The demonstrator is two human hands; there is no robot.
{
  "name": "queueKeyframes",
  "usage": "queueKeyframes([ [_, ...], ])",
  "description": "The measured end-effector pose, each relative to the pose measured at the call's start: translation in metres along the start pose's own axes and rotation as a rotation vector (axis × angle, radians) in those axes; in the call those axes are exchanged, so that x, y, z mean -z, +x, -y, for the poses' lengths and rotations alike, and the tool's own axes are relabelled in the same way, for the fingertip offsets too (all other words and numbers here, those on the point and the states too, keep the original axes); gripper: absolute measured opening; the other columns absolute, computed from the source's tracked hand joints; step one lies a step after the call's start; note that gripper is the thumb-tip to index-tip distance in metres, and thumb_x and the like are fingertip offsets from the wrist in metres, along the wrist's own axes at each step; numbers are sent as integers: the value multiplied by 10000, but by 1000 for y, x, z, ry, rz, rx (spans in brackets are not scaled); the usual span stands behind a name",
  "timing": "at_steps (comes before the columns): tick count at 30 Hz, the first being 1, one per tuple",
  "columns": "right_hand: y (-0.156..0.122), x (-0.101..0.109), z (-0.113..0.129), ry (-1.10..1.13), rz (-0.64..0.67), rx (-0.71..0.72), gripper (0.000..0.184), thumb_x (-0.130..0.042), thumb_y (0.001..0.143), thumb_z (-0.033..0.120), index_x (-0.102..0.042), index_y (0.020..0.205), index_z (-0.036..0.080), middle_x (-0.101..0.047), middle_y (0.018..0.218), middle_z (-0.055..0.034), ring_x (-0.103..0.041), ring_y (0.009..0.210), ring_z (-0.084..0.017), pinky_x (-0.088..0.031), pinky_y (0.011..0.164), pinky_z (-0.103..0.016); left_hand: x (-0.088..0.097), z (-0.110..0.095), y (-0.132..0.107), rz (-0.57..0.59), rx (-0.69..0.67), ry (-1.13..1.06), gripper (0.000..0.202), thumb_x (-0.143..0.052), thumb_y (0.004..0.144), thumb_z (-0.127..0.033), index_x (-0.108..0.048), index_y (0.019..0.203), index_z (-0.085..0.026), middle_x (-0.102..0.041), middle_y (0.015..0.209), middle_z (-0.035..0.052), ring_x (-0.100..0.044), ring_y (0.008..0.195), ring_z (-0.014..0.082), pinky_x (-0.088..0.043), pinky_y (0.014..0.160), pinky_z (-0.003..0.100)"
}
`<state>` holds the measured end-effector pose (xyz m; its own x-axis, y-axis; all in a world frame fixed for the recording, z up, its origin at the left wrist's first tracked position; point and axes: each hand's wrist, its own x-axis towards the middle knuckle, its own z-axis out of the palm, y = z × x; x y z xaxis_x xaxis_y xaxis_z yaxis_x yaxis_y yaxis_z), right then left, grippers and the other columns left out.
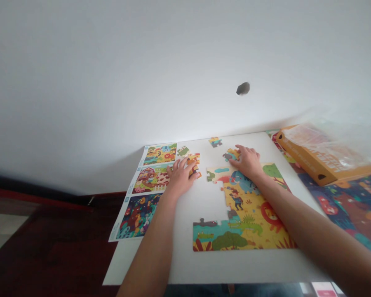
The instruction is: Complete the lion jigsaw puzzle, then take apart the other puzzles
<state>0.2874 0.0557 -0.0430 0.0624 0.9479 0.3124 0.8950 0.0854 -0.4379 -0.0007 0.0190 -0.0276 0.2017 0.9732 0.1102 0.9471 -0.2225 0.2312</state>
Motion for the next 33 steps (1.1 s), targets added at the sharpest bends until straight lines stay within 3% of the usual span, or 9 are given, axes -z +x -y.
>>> queueKeyframes([
  [4,-1,4,4,120,-28,45,585,-684,751,422,-543,1282,221,-674,1100,-97,-549,1051,-309,-355,939,-445,-4,0,3,-40,-1,-24,389,-541,918,-426,-601,1295,-354,-430,1506,59,-345,1373,345,-187,1121,652],
  [7,-4,10,9,202,12,202,516,-679,774,425,-572,1239,230,-667,1128,-94,-550,1063,-288,-359,957,-423,-3,-2,3,-60,-23,-42,346,-535,930,-379,-622,1263,-347,-459,1486,51,-366,1367,314,-184,1129,641],
  [11,-8,18,16,282,173,436,494,-676,790,432,-584,1227,222,-654,1180,-92,-545,1101,-278,-363,976,-409,3,-11,2,-97,-83,-72,392,-561,919,-349,-584,1310,-334,-470,1479,48,-372,1370,284,-199,1151,571],
  [16,-11,18,22,335,361,587,555,-701,769,435,-561,1264,225,-673,1148,-76,-559,1080,-263,-362,992,-415,4,-31,-2,-43,-323,-133,583,-661,854,-401,-495,1403,-298,-450,1500,47,-308,1401,291,-200,1168,493],
  [24,-10,13,18,386,385,666,625,-727,763,444,-524,1322,248,-666,1104,-84,-564,1037,-277,-380,955,-452,-5,-39,-3,-19,-418,-214,418,-646,862,-353,-626,1270,-268,-612,1300,50,-418,1239,282,-277,1113,485],
  [30,-8,12,15,423,342,647,507,-654,837,390,-542,1301,218,-661,1101,-96,-580,1015,-271,-410,930,-442,10,-36,-6,-33,-447,-247,346,-669,844,-333,-689,1188,-291,-608,1242,54,-441,1202,267,-287,1101,485],
  [33,-7,10,13,446,307,615,460,-630,857,374,-559,1278,204,-665,1067,-101,-591,977,-265,-429,906,-434,22,-38,-12,38,-531,-307,348,-708,816,-316,-706,1163,-306,-594,1217,56,-455,1184,250,-299,1099,453],
])
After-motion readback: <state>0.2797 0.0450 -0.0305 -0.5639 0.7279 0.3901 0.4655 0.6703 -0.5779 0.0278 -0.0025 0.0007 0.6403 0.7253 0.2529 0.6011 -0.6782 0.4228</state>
